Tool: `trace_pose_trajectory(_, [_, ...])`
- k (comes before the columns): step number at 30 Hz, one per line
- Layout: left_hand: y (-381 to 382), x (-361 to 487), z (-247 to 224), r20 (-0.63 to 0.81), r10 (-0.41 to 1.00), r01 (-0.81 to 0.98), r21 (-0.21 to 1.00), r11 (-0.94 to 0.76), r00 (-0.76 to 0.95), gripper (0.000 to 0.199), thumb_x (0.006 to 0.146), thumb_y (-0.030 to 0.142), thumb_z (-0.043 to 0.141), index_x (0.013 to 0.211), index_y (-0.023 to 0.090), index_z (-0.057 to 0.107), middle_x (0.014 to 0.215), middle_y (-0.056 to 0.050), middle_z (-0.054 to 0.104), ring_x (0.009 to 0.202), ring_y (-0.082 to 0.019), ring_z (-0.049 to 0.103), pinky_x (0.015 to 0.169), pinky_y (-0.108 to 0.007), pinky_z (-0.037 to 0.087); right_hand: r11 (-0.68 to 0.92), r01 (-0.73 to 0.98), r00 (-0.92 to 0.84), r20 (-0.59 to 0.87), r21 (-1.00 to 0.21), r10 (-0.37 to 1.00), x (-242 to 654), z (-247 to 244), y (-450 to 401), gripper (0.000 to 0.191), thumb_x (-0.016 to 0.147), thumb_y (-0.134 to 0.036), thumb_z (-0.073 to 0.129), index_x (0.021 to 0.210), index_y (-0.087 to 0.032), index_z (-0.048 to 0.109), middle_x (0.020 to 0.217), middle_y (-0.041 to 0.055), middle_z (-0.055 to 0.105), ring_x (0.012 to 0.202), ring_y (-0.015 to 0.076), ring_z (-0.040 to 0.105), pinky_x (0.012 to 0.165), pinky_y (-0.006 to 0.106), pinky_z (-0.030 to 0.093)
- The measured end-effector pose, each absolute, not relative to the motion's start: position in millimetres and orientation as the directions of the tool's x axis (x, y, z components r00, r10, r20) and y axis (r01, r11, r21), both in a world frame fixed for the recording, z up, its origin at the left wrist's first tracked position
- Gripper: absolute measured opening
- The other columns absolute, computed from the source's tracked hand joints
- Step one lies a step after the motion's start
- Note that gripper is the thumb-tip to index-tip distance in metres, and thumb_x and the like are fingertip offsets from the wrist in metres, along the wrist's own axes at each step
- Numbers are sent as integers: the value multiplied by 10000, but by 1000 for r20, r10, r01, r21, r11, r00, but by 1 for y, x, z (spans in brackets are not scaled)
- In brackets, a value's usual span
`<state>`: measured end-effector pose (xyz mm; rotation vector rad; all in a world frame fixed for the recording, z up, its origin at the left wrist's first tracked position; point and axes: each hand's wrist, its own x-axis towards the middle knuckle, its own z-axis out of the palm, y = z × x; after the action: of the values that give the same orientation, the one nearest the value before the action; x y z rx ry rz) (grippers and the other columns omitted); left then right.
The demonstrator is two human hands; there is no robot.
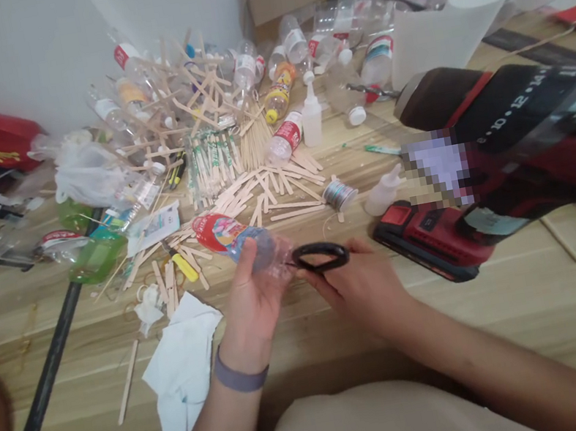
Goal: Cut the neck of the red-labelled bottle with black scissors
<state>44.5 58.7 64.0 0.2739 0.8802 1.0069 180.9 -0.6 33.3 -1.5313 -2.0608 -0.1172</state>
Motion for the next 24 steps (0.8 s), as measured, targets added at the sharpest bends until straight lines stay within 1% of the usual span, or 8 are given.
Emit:
trace_pose_trajectory(4, [58, 46, 67, -547, 801, -620, 547, 563, 244, 356, 986, 308, 435, 755, 135, 643, 707, -35, 678, 639, -132, 648, 638, -254, 550, 352, 916, -227, 476, -193, 850, 184, 33, 1, 279, 979, -167, 458, 848, -171, 704, 714, 43, 688, 623, 178, 587, 649, 336, 312])
trace_pose_trajectory(7, [56, 51, 70, -536, 811, -642, 542, 542, 233, 381, 999, 253, 401, 726, 142, 643, 674, -23, 679, 605, -112, 645, 613, -221, 544, 307, 820, -115, 387, -482, 915, 179, 32, 1, 316, 993, -256, 428, 861, -152, 696, 761, 75, 699, 659, 197, 607, 635, 314, 363])
trace_pose_trajectory(11, [53, 56, 70, -488, 848, -674, 558, 485, 206, 376, 998, 253, 405, 730, 162, 651, 655, -1, 686, 578, -96, 649, 588, -182, 533, 38, 377, -48, 21, -926, 999, 167, 34, -4, 501, 987, -471, 363, 641, -186, 585, 502, -5, 555, 453, 135, 536, 487, 241, 378])
trace_pose_trajectory(14, [51, 57, 66, -448, 867, -669, 578, 467, 217, 341, 989, 312, 427, 790, 168, 664, 707, -5, 699, 608, -102, 656, 588, -185, 530, -197, -3, -122, -195, -980, 973, 161, 40, -8, 557, 908, -652, 396, 636, -189, 545, 517, -20, 547, 393, 101, 506, 416, 208, 365])
trace_pose_trajectory(17, [50, 55, 66, -429, 876, -657, 599, 458, 219, 304, 977, 321, 448, 817, 175, 661, 701, -3, 684, 635, -109, 644, 625, -203, 537, -350, -203, -248, -298, -914, 922, 164, 44, -7, 580, 826, -731, 460, 640, -185, 525, 561, -12, 578, 375, 80, 472, 404, 200, 357])
trace_pose_trajectory(19, [50, 53, 67, -423, 888, -668, 610, 425, 179, 215, 954, 276, 499, 852, 176, 661, 732, 3, 691, 665, -109, 641, 680, -218, 541, -363, -161, -299, -305, -918, 904, 170, 45, -5, 560, 859, -697, 435, 642, -188, 518, 560, -9, 583, 369, 84, 464, 403, 208, 353])
trace_pose_trajectory(22, [50, 51, 68, -425, 888, -670, 610, 424, 175, 125, 912, 237, 572, 867, 164, 663, 803, -8, 708, 704, -120, 650, 701, -243, 535, 12, 253, -135, -23, -967, 991, 179, 43, -1, 488, 963, -521, 392, 664, -178, 570, 600, 27, 616, 471, 135, 546, 490, 250, 389])
trace_pose_trajectory(24, [50, 50, 69, -450, 870, -665, 589, 459, 202, 134, 908, 237, 580, 836, 160, 662, 803, -10, 703, 709, -125, 650, 707, -254, 526, 283, 643, -56, 325, -712, 944, 182, 39, 0, 398, 993, -362, 417, 725, -163, 634, 660, 54, 648, 580, 172, 593, 586, 289, 394])
